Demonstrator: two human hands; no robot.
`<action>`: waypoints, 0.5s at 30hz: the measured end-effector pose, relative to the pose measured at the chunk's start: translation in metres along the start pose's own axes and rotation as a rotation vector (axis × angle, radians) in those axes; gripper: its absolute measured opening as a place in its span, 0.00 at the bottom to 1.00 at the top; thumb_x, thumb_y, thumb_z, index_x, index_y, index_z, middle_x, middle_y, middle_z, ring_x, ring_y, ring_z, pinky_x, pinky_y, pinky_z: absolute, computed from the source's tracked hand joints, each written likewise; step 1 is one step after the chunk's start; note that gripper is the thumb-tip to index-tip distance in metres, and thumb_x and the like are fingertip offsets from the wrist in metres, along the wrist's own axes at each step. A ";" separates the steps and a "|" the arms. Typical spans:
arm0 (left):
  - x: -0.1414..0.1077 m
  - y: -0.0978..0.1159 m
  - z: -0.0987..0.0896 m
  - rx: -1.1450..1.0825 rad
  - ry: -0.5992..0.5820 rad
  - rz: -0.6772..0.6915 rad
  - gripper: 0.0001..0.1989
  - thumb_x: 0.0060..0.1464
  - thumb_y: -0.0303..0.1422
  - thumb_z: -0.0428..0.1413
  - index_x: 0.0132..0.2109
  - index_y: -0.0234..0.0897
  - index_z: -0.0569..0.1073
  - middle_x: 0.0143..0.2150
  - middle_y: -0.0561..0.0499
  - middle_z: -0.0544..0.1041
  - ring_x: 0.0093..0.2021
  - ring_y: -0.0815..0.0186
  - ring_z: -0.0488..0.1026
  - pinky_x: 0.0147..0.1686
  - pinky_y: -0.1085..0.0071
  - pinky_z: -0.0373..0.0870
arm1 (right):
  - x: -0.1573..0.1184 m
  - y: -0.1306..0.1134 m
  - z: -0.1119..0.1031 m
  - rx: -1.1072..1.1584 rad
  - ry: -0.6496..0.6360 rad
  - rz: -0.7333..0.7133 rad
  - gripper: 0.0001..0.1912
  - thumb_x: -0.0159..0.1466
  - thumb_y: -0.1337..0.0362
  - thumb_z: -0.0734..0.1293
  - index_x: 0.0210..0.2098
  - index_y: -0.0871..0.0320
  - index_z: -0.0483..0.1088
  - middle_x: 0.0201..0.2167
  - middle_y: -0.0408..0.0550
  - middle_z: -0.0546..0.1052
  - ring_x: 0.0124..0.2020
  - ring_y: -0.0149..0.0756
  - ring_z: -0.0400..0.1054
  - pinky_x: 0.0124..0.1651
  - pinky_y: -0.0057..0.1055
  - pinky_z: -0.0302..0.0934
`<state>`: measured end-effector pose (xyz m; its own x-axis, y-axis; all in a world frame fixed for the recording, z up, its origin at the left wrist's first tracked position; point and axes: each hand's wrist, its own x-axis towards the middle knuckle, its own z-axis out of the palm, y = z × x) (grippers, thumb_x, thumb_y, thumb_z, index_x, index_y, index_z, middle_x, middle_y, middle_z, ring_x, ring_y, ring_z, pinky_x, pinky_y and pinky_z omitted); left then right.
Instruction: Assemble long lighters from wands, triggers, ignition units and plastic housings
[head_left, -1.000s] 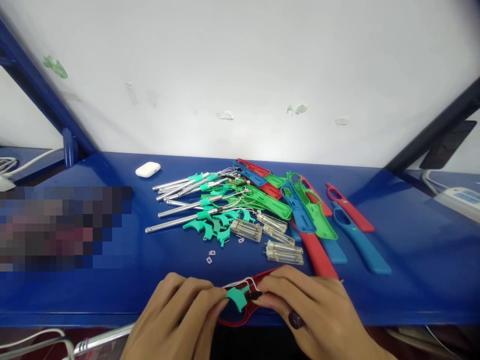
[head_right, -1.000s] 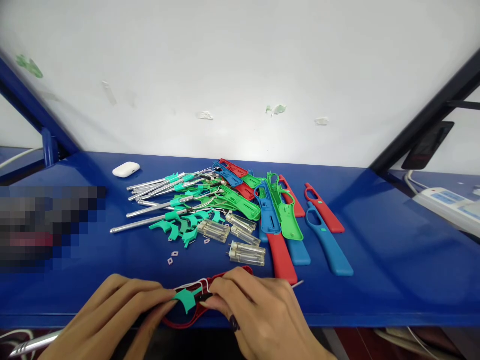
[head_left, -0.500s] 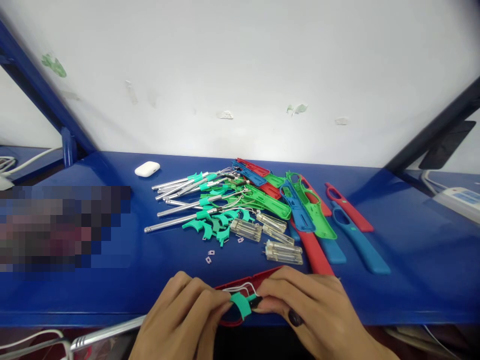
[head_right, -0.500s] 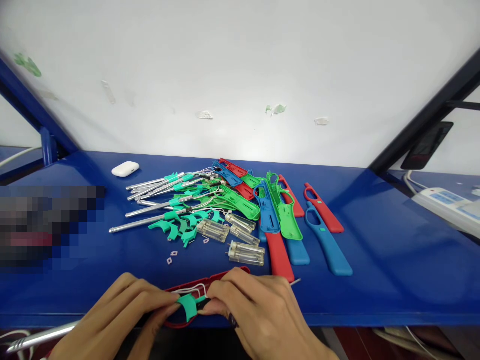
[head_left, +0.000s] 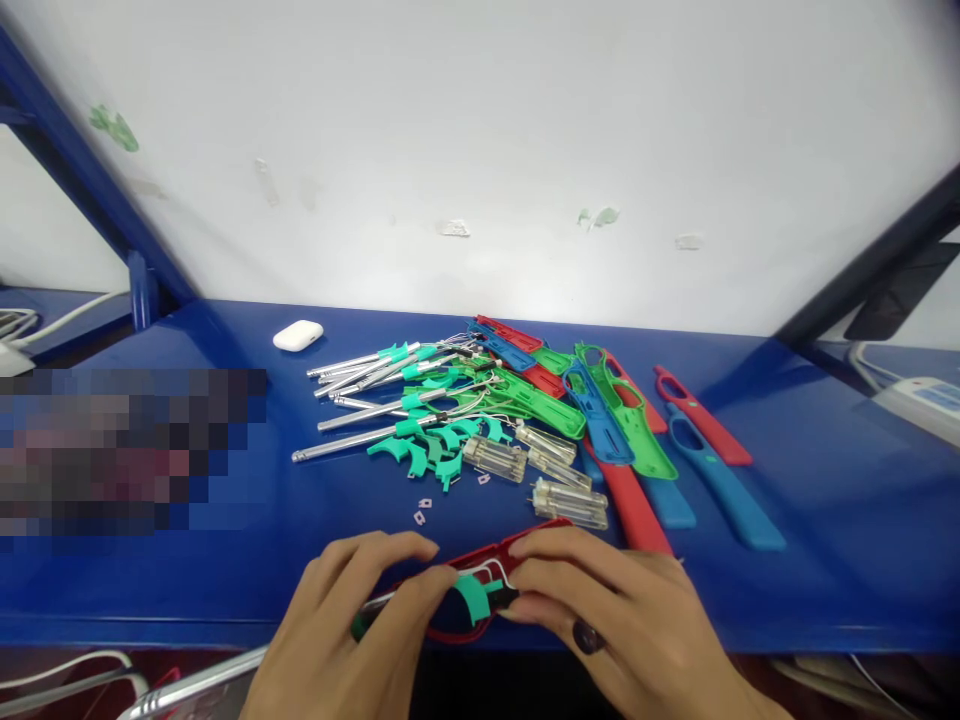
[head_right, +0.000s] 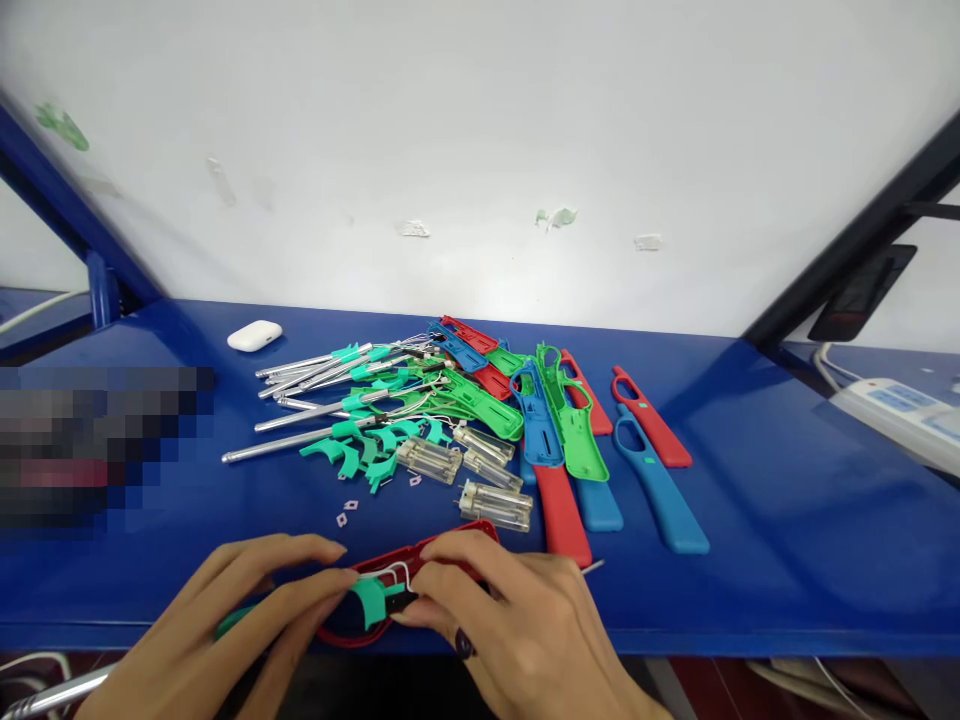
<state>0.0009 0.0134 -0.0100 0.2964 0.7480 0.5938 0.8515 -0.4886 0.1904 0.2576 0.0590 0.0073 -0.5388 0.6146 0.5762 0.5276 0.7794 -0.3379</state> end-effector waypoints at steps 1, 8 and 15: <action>-0.002 -0.003 0.001 0.003 -0.026 0.003 0.13 0.69 0.34 0.54 0.57 0.48 0.77 0.54 0.53 0.80 0.50 0.65 0.77 0.47 0.72 0.76 | 0.001 -0.001 0.000 0.004 0.009 -0.006 0.11 0.79 0.58 0.60 0.46 0.51 0.74 0.42 0.36 0.85 0.35 0.27 0.82 0.41 0.22 0.71; -0.003 -0.011 -0.004 0.043 -0.095 0.101 0.15 0.70 0.40 0.52 0.59 0.46 0.76 0.52 0.54 0.81 0.49 0.67 0.78 0.49 0.74 0.76 | 0.005 -0.001 -0.001 0.036 -0.025 -0.002 0.10 0.79 0.58 0.60 0.47 0.50 0.73 0.39 0.33 0.85 0.33 0.25 0.82 0.42 0.19 0.72; -0.004 -0.001 -0.006 0.041 -0.114 0.019 0.17 0.72 0.36 0.48 0.62 0.49 0.73 0.54 0.52 0.78 0.50 0.70 0.78 0.48 0.78 0.76 | 0.005 -0.002 -0.003 0.003 -0.083 0.038 0.14 0.80 0.56 0.57 0.47 0.47 0.74 0.40 0.32 0.85 0.32 0.27 0.81 0.40 0.22 0.73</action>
<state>-0.0043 0.0082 -0.0077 0.3576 0.7864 0.5037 0.8617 -0.4858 0.1466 0.2561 0.0602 0.0129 -0.5711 0.6515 0.4994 0.5467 0.7557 -0.3606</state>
